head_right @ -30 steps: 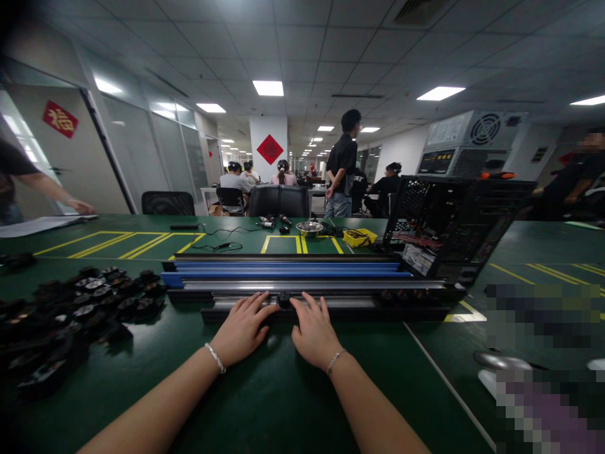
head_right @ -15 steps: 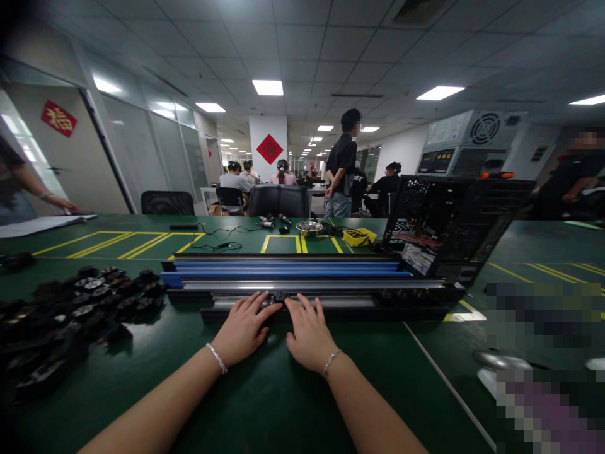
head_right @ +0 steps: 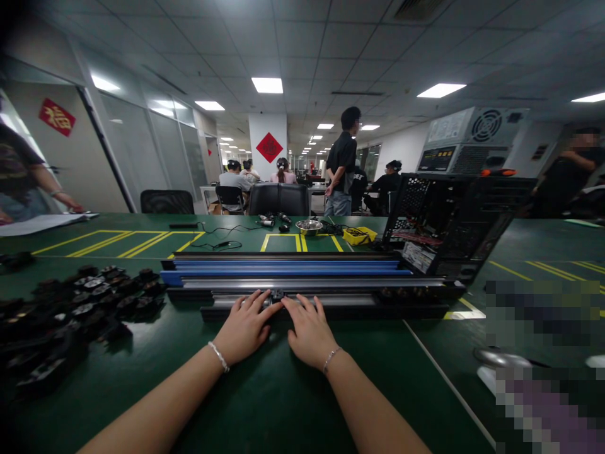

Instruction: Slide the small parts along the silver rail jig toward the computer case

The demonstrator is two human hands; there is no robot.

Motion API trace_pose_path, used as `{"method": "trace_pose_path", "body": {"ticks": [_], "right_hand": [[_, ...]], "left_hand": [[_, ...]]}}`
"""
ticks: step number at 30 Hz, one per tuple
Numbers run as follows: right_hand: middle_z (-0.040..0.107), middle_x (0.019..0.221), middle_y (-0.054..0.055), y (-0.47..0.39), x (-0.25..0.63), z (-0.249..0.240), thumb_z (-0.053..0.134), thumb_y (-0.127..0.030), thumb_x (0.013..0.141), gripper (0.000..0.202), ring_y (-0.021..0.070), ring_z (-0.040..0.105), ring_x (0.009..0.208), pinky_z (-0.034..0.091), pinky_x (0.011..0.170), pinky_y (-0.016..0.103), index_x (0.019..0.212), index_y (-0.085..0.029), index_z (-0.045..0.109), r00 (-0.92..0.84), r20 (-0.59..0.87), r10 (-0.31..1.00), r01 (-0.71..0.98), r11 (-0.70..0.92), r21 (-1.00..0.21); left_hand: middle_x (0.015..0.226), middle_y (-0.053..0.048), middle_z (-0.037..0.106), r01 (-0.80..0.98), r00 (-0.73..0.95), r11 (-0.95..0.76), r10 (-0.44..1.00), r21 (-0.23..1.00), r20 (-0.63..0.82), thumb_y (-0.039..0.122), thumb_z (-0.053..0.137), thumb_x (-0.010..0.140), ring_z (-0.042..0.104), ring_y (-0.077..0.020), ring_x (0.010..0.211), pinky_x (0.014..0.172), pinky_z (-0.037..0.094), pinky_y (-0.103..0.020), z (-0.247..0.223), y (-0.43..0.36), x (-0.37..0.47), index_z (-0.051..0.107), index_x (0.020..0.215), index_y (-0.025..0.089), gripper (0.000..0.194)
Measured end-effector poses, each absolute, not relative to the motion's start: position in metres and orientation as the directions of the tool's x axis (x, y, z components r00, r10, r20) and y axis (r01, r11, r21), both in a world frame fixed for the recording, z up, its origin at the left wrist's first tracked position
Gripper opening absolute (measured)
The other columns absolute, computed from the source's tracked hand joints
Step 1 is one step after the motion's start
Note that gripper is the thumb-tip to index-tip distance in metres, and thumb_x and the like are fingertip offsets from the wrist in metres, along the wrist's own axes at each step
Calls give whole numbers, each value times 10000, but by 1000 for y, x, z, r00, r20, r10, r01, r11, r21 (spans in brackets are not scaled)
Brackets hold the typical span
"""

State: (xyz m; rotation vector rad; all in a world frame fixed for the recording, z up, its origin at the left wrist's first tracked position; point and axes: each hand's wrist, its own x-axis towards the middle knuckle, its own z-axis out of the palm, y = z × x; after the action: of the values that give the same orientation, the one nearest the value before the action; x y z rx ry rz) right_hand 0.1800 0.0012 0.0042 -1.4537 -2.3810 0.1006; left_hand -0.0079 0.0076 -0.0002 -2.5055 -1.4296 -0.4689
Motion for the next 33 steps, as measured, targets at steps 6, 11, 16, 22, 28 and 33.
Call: {"method": "trace_pose_path", "body": {"ticks": [6, 11, 16, 22, 28, 33], "right_hand": [[384, 1391, 32, 0, 178, 3, 396, -160, 712, 658, 186, 232, 1308, 30, 1083, 477, 1360, -229, 305, -436, 254, 863, 843, 491, -219], [368, 1403, 23, 0, 177, 2, 376, -132, 697, 679, 181, 230, 1310, 23, 1085, 476, 1366, -224, 297, -440, 249, 863, 841, 493, -223], [333, 1424, 22, -1, 177, -2, 406, -179, 709, 673, 191, 188, 1327, 8, 1092, 457, 1372, -197, 294, -428, 298, 853, 844, 495, -207], [328, 1427, 27, 2, 179, -7, 426, -209, 731, 632, 207, 190, 1326, 26, 1095, 449, 1356, -187, 334, -357, 342, 869, 888, 429, -163], [309, 1435, 31, 4, 181, -9, 421, -212, 737, 622, 216, 173, 1331, 0, 1088, 463, 1352, -175, 342, -279, 352, 894, 926, 347, -148], [298, 1440, 27, 6, 185, -11, 412, -213, 742, 603, 219, 175, 1328, -2, 1080, 472, 1342, -184, 359, -208, 361, 909, 952, 273, -141]], "left_hand": [[1400, -54, 378, 872, 462, -490, 808, -19, 366, 254, 519, 766, 294, -285, 1293, 1015, 247, -519, 0, 7, -7, 332, 1324, 369, 599], [1398, -53, 386, 870, 465, -493, 804, -23, 370, 257, 508, 770, 296, -284, 1293, 1016, 250, -516, 0, 7, -7, 333, 1329, 352, 593], [1395, -45, 392, 862, 476, -507, 792, -24, 383, 246, 488, 781, 291, -274, 1298, 1010, 259, -518, 0, 7, -8, 321, 1332, 363, 588], [1385, -44, 403, 861, 473, -509, 793, -8, 383, 227, 497, 771, 291, -248, 1302, 1027, 235, -518, 0, 7, -7, 324, 1327, 373, 601], [1374, -52, 417, 862, 469, -506, 795, -6, 383, 237, 496, 776, 306, -242, 1295, 1034, 229, -518, 0, 8, -8, 349, 1314, 361, 571], [1335, -47, 462, 864, 461, -503, 787, -6, 411, 235, 477, 790, 333, -237, 1280, 1036, 240, -508, 1, 8, -10, 388, 1290, 365, 524]]}}
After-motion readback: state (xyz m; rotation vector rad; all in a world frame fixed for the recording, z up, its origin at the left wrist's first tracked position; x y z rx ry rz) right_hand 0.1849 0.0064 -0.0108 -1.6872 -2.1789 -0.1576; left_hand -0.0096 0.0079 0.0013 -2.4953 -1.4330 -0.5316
